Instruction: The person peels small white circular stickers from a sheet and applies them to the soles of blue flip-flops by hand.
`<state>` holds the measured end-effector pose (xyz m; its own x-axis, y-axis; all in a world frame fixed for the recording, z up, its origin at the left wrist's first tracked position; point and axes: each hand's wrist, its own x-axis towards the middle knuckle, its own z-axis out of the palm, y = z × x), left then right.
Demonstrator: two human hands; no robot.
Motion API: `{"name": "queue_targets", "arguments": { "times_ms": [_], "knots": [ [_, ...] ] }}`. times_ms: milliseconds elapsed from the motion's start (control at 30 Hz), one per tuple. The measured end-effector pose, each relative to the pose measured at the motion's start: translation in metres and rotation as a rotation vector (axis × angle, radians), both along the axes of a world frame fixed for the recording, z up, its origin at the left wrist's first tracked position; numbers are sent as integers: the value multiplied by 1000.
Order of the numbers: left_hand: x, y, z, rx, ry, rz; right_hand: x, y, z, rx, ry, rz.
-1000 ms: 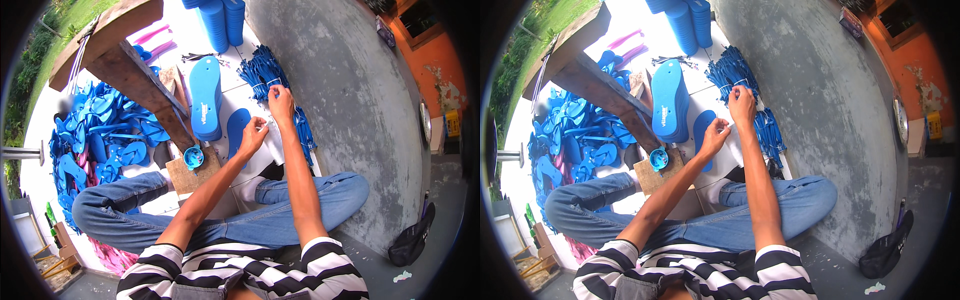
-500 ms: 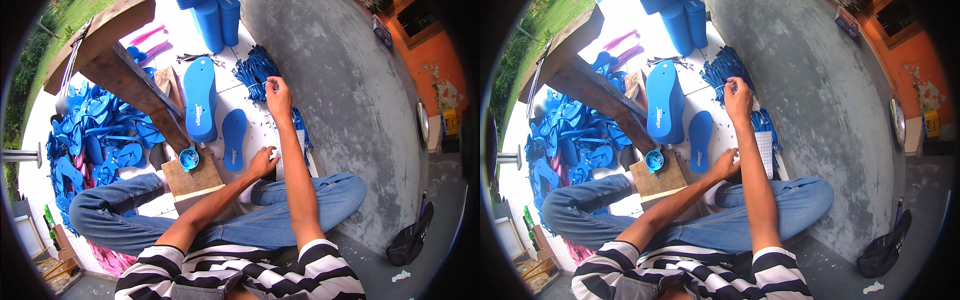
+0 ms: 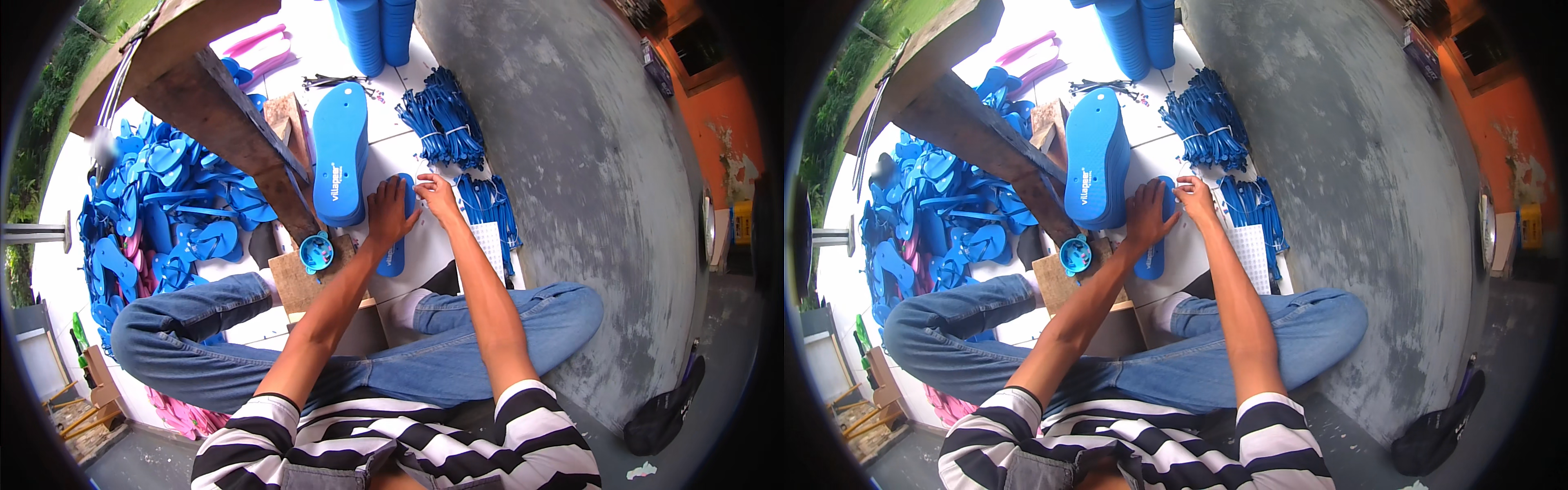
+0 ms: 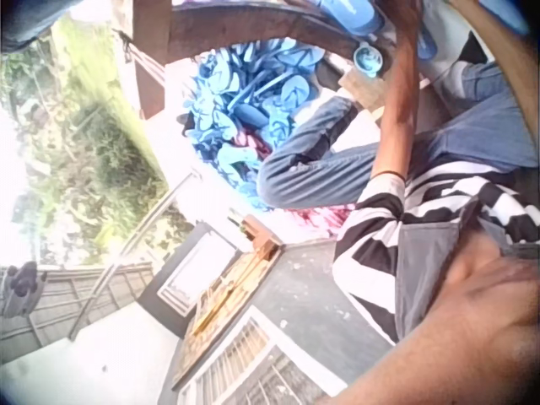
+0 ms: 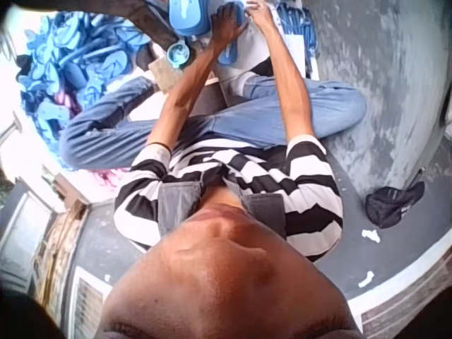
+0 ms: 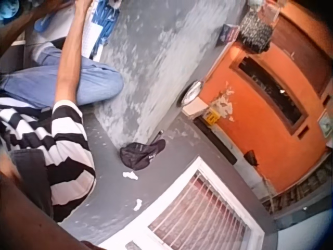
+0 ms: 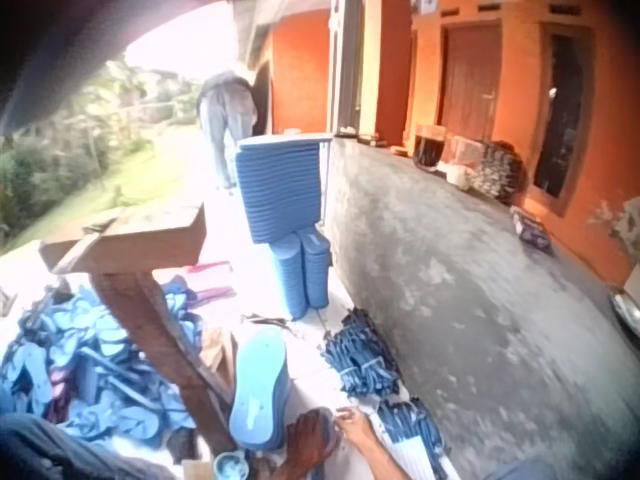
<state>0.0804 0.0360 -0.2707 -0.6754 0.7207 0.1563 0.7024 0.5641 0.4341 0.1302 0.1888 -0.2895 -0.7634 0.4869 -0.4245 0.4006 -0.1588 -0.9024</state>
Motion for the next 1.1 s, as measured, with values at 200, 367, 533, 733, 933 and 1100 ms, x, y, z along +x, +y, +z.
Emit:
{"name": "queue_targets", "arguments": {
  "times_ms": [200,367,533,733,933,1100],
  "knots": [
    [0,-7,-16,20,-4,-24,-19,-1,-2,62,-20,-17],
    [-3,-11,-28,119,-44,-20,-29,-14,-3,38,-48,-79],
    [3,-5,-30,124,-77,5,-26,-21,-6,25,-88,-152],
    [4,-7,-32,123,-101,32,-25,-32,10,94,-189,-173],
    [6,-7,-32,67,-56,15,-25,-31,4,194,-178,-174],
    [11,-5,-29,-7,-3,16,-22,-30,4,440,-225,-85]
  ]
}}
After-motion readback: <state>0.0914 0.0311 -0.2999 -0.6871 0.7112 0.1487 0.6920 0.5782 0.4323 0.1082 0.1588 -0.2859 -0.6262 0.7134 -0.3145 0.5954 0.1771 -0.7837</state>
